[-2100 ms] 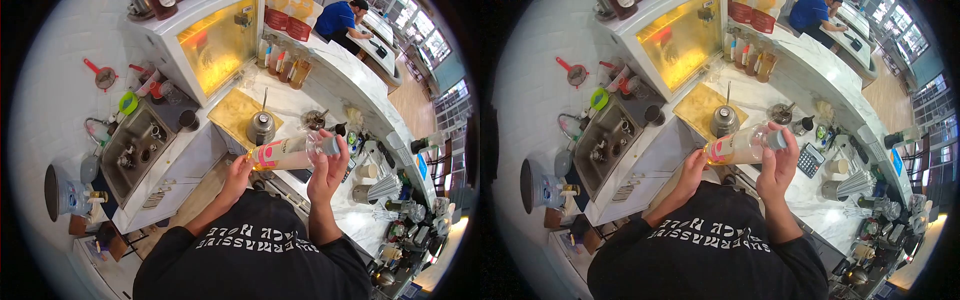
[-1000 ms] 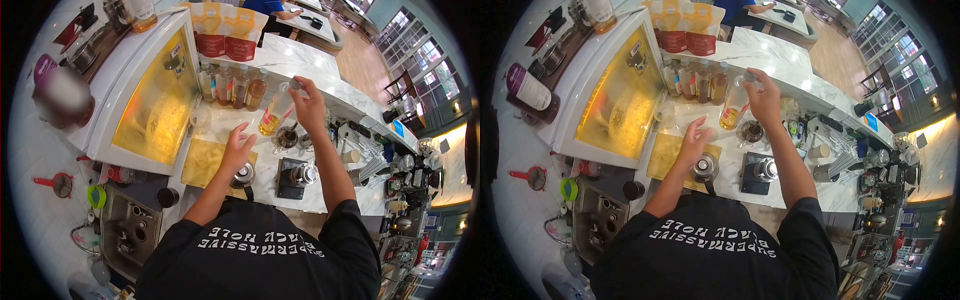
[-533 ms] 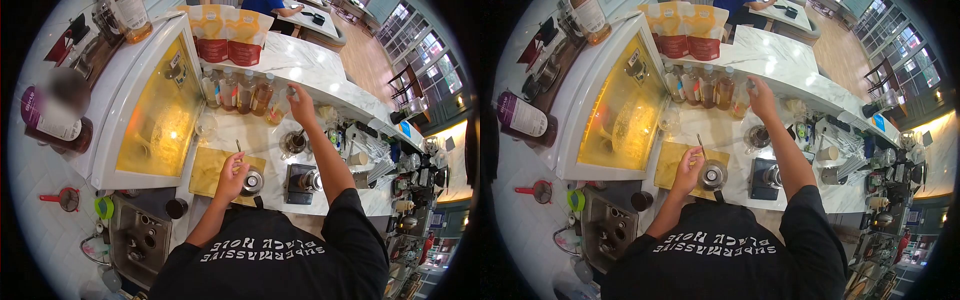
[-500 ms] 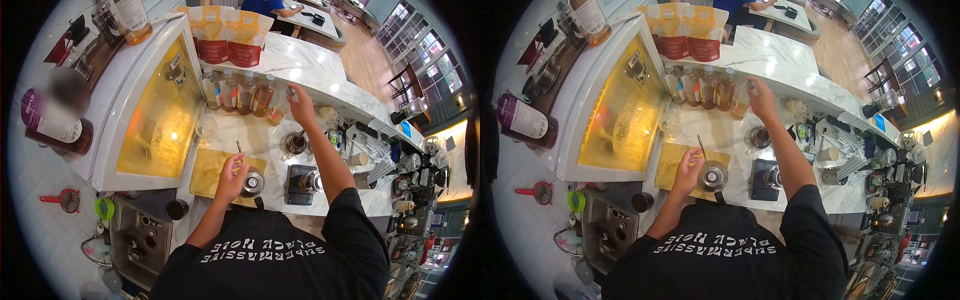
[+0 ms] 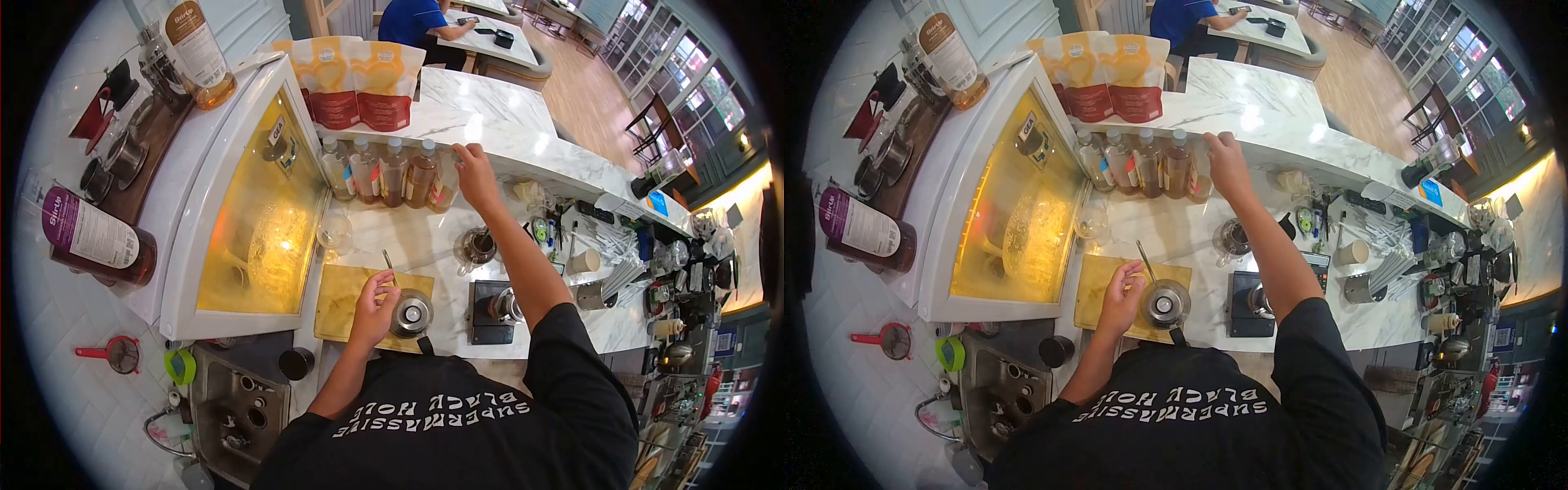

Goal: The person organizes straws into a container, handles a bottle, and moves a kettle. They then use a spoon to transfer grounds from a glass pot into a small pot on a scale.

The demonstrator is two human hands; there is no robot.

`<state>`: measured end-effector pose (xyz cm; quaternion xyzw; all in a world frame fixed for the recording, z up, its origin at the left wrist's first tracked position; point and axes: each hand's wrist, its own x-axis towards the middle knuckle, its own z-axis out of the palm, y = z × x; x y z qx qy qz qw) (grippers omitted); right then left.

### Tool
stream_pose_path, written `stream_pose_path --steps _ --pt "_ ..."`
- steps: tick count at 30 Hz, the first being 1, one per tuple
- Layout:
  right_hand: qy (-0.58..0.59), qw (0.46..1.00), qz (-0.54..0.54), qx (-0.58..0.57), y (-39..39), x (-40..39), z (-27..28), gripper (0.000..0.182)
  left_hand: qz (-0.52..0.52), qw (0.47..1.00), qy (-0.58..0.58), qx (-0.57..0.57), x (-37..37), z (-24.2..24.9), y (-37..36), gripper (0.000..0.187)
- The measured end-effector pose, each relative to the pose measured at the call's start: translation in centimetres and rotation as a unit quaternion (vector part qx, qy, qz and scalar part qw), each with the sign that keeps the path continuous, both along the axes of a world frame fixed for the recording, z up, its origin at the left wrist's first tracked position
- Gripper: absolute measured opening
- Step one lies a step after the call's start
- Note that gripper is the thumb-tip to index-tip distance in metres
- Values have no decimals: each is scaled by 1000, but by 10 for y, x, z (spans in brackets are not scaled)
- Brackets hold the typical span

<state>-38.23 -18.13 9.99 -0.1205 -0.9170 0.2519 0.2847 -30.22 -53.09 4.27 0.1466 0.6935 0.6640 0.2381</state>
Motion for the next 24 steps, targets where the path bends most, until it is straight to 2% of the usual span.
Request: stream_pose_path --steps 8,15,17,20,24 --pt "-23 1000 -13 -15 -2 0 7 44 1 1000 11 0 -3 -4 -4 45" --pt "43 999 -12 -26 -7 16 -3 53 -8 1000 -1 -14 3 -4 -8 46" --pt "63 997 -34 -21 -9 31 -2 56 -17 1000 -8 -16 7 -1 -7 46" --pt "22 996 -52 -65 -3 63 7 58 -32 999 4 -17 12 0 -4 46" --pt "85 987 -92 -97 7 121 32 55 -49 999 11 14 28 4 5 46"
